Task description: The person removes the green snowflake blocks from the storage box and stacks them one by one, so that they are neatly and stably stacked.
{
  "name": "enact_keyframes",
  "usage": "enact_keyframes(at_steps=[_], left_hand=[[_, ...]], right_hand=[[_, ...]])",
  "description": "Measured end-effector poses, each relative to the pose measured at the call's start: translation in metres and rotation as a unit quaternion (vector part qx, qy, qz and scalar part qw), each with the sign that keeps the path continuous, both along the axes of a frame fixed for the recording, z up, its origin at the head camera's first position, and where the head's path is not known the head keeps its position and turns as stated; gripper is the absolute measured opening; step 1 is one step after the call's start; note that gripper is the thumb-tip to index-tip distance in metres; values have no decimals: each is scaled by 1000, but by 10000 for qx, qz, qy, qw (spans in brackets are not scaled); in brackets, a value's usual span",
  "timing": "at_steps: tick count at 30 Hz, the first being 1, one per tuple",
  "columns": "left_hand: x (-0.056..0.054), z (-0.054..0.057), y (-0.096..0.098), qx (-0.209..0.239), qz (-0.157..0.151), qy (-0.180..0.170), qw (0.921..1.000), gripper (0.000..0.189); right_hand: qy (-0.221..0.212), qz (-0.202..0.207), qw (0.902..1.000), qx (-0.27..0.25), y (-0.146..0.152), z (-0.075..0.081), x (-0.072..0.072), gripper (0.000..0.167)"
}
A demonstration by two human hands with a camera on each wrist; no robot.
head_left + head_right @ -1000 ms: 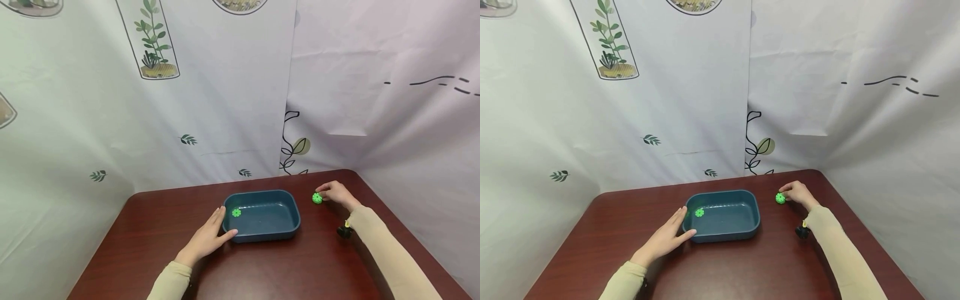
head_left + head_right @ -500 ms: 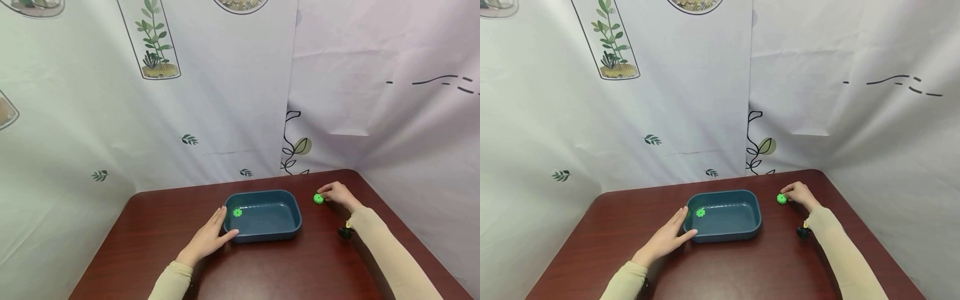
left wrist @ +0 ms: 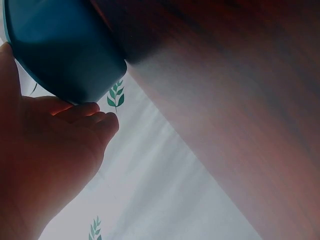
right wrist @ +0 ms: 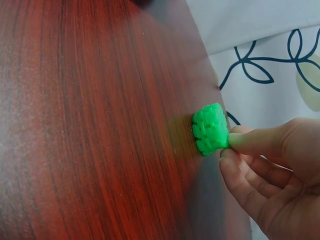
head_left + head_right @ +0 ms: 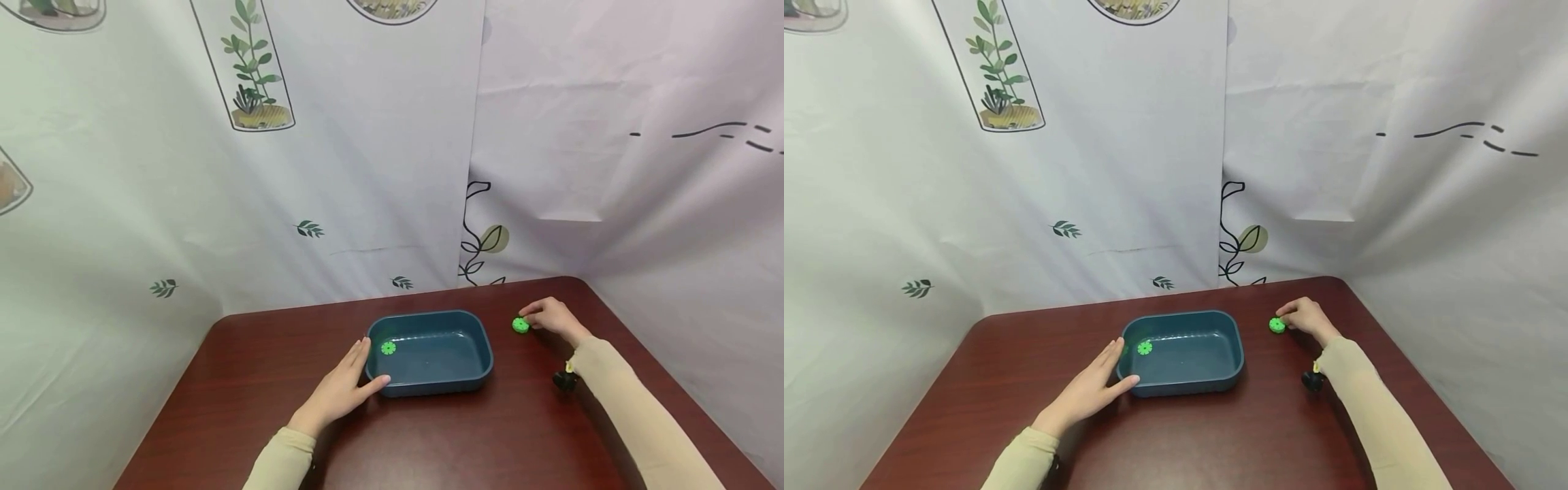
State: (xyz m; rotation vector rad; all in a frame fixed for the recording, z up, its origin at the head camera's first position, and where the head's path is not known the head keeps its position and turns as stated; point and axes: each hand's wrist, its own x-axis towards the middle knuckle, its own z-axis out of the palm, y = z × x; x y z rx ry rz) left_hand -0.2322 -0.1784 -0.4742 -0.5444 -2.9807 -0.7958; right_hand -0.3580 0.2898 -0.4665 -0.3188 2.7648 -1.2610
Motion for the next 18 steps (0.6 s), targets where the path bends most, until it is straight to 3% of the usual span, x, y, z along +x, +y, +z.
enact_keyframes(at_steps=[9, 18], left_hand=[[1, -1, 0, -32, 17, -11, 10000, 102], [1, 0, -1, -54, -3, -9, 10000, 103]], right_hand=[[18, 49, 10000, 9, 1, 7, 0, 24], [91, 231, 9993, 267, -15, 33, -9, 29]])
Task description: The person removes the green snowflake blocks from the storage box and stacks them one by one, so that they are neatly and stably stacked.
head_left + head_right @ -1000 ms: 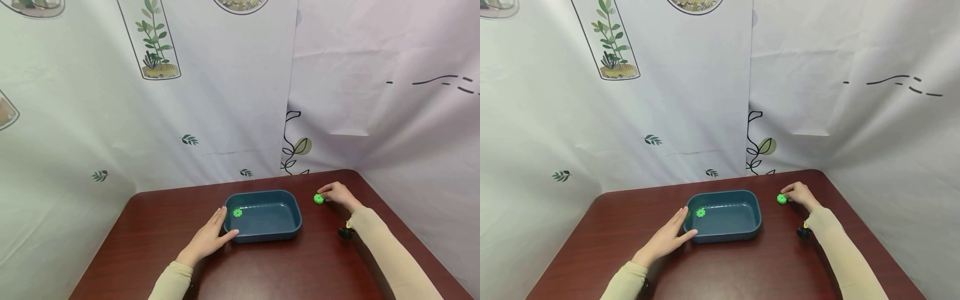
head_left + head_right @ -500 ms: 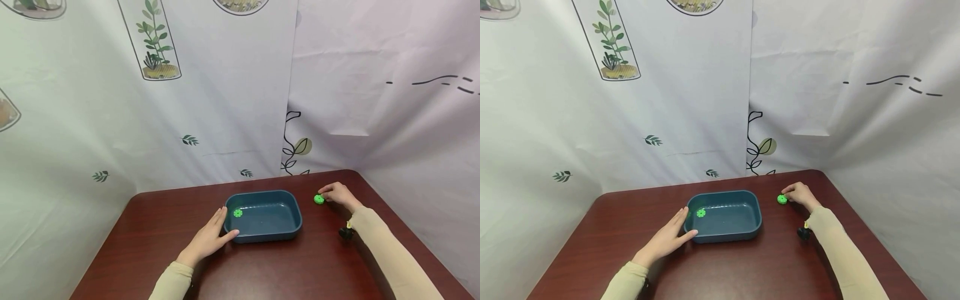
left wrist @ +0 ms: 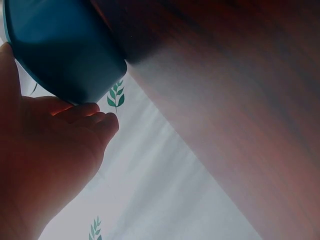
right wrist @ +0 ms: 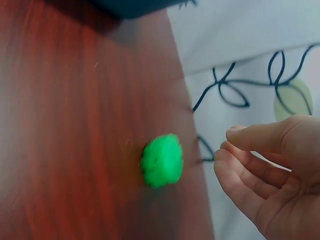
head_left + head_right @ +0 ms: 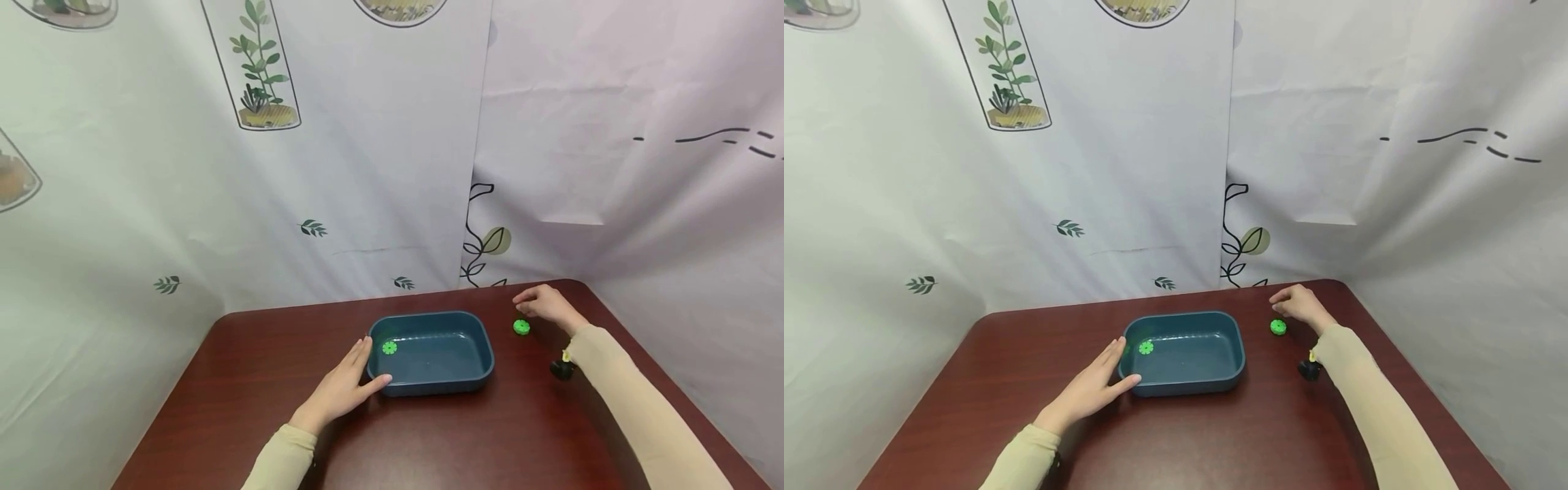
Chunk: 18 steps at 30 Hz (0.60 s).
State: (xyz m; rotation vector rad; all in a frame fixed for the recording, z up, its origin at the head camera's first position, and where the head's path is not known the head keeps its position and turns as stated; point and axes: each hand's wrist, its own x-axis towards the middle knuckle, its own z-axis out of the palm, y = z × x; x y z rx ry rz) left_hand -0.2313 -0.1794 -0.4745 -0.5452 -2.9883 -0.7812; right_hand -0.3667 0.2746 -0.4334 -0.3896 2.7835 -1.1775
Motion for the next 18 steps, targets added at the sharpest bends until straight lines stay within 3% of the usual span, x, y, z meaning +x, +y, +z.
enact_keyframes(at_steps=[9, 18], left_hand=[[0, -1, -1, 32, -5, 49, 10000, 102], [0, -1, -1, -14, -59, 83, 9999, 101]], right_hand=[[259, 495, 9979, 321, -46, 23, -15, 25], [557, 1151, 9894, 695, -101, 45, -9, 28]])
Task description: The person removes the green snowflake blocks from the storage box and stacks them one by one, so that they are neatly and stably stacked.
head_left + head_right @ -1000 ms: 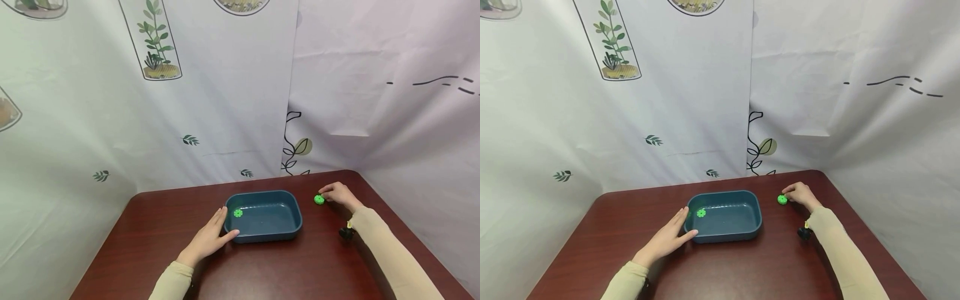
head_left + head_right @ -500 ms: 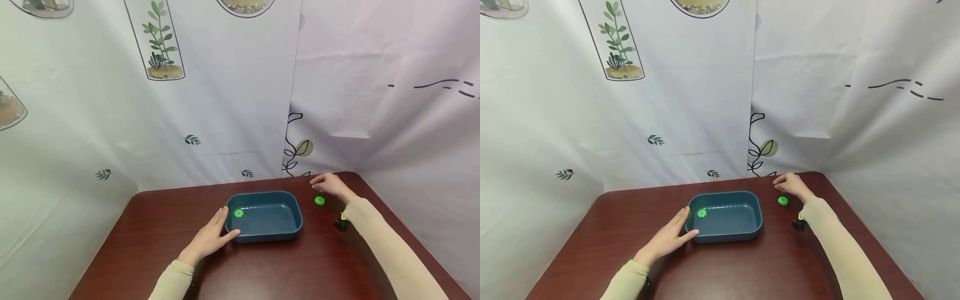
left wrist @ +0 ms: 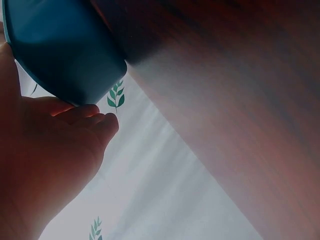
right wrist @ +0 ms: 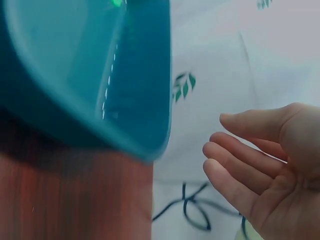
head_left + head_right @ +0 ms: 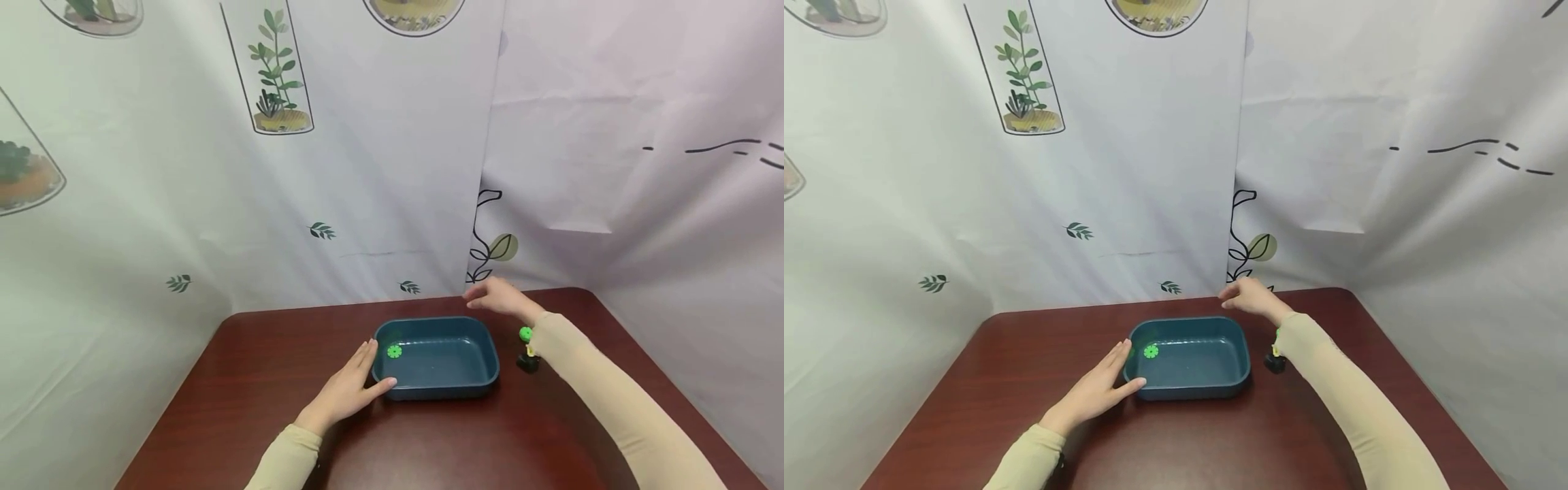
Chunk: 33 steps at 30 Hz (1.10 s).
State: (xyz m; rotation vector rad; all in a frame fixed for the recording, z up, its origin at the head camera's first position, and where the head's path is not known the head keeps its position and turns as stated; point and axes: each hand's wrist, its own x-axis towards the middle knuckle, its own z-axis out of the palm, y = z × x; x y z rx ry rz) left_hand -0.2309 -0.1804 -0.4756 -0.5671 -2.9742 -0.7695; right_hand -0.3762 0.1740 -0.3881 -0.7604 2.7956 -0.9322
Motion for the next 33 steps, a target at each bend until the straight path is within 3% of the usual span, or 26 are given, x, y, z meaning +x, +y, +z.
enact_keyframes(at_steps=[11, 28, 33], left_hand=[[0, 0, 1, -22, 55, -4, 10000, 102], [-1, 0, 1, -57, 121, -86, 9999, 105], [0, 0, 1, -70, 110, -116, 9998, 104]], right_hand=[[-70, 791, 9964, 295, -52, 2, 7, 28], [-596, 1595, 9848, 351, -93, -19, 12, 36], [-516, 1776, 9814, 521, -105, -28, 12, 36]])
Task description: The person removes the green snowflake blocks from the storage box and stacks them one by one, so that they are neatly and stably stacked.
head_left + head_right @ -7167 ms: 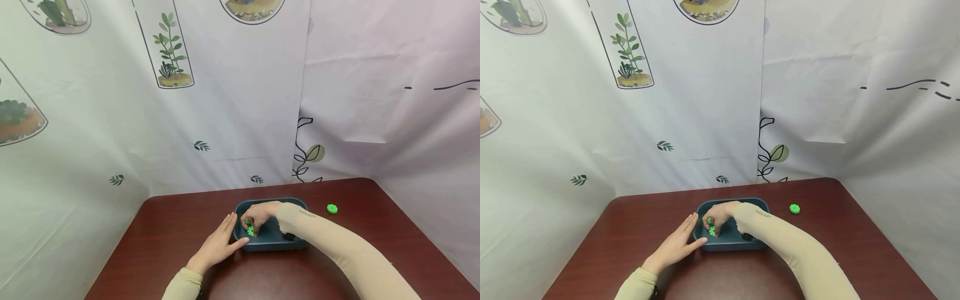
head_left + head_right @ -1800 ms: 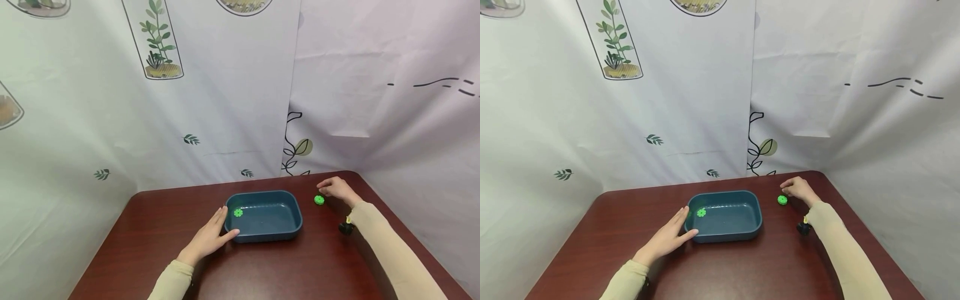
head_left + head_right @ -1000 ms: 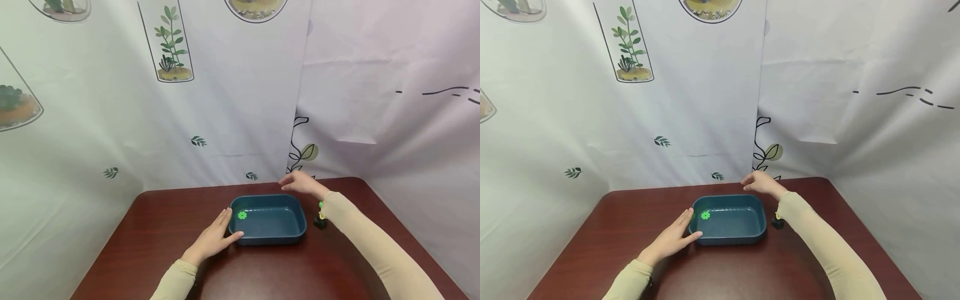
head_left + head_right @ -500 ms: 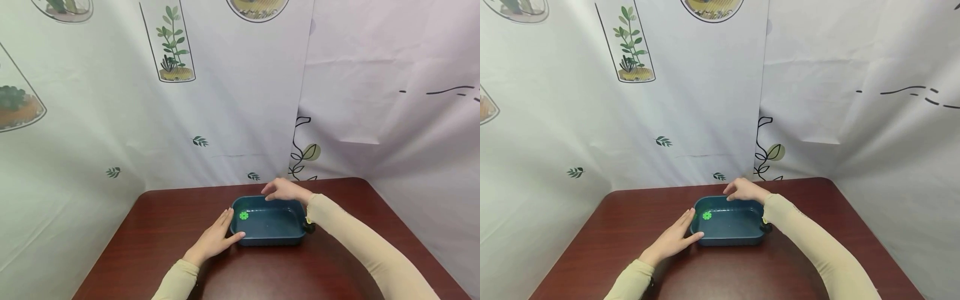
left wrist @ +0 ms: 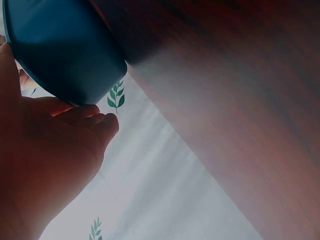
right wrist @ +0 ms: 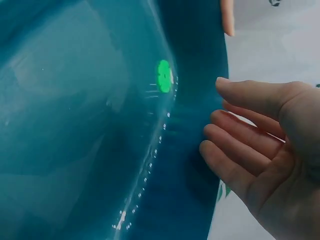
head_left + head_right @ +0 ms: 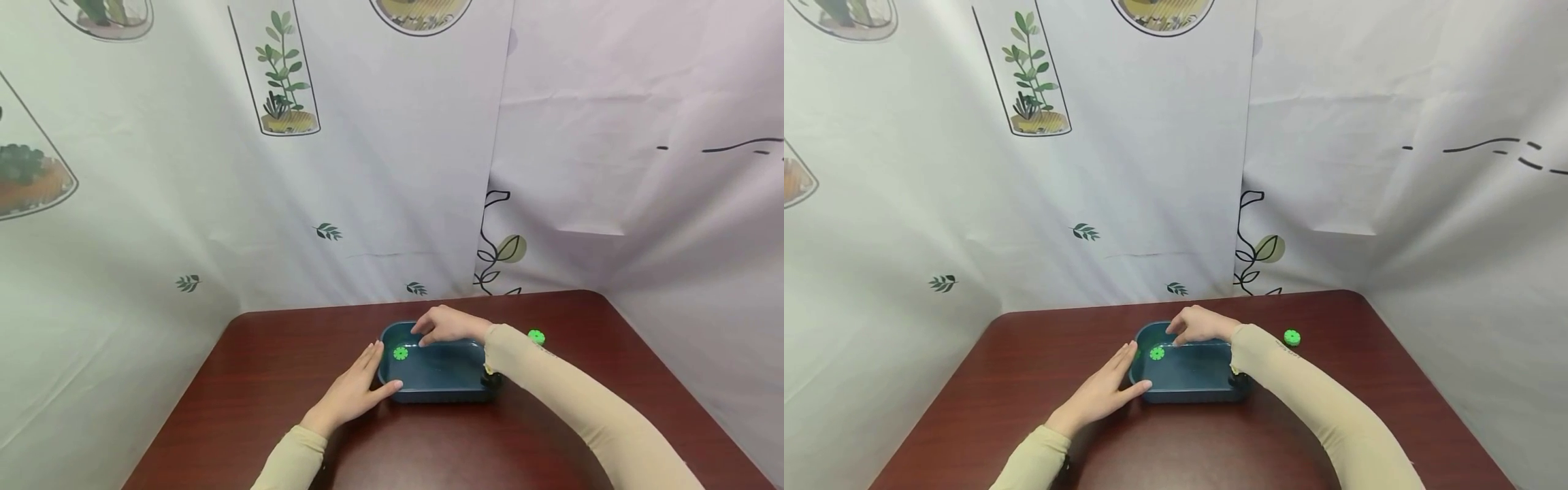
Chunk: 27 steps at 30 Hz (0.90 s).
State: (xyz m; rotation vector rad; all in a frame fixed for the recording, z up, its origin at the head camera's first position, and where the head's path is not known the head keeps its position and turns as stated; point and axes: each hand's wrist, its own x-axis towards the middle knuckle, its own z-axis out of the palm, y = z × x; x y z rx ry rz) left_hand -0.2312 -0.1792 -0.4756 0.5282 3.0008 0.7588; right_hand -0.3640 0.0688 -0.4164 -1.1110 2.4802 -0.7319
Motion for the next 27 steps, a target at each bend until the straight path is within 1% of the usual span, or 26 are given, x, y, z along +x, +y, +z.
enact_keyframes(at_steps=[3, 9, 16, 24, 27], left_hand=[[0, 0, 0, -6, 8, -9, 10000, 104], [0, 0, 1, -42, -33, -15, 10000, 103], [0, 0, 1, -60, -15, -40, 10000, 104], [1, 1, 0, 21, -38, -114, 9999, 103], [0, 0, 1, 4, -48, -99, 9999, 102]], right_hand=[[143, 135, 9998, 56, -7, -4, -2, 35], [292, 317, 9987, 255, -18, -10, -4, 36], [143, 489, 9979, 397, -28, -13, -8, 40], [-18, 728, 9962, 473, -40, -21, -14, 41], [84, 867, 9946, 556, -43, -27, -15, 39]])
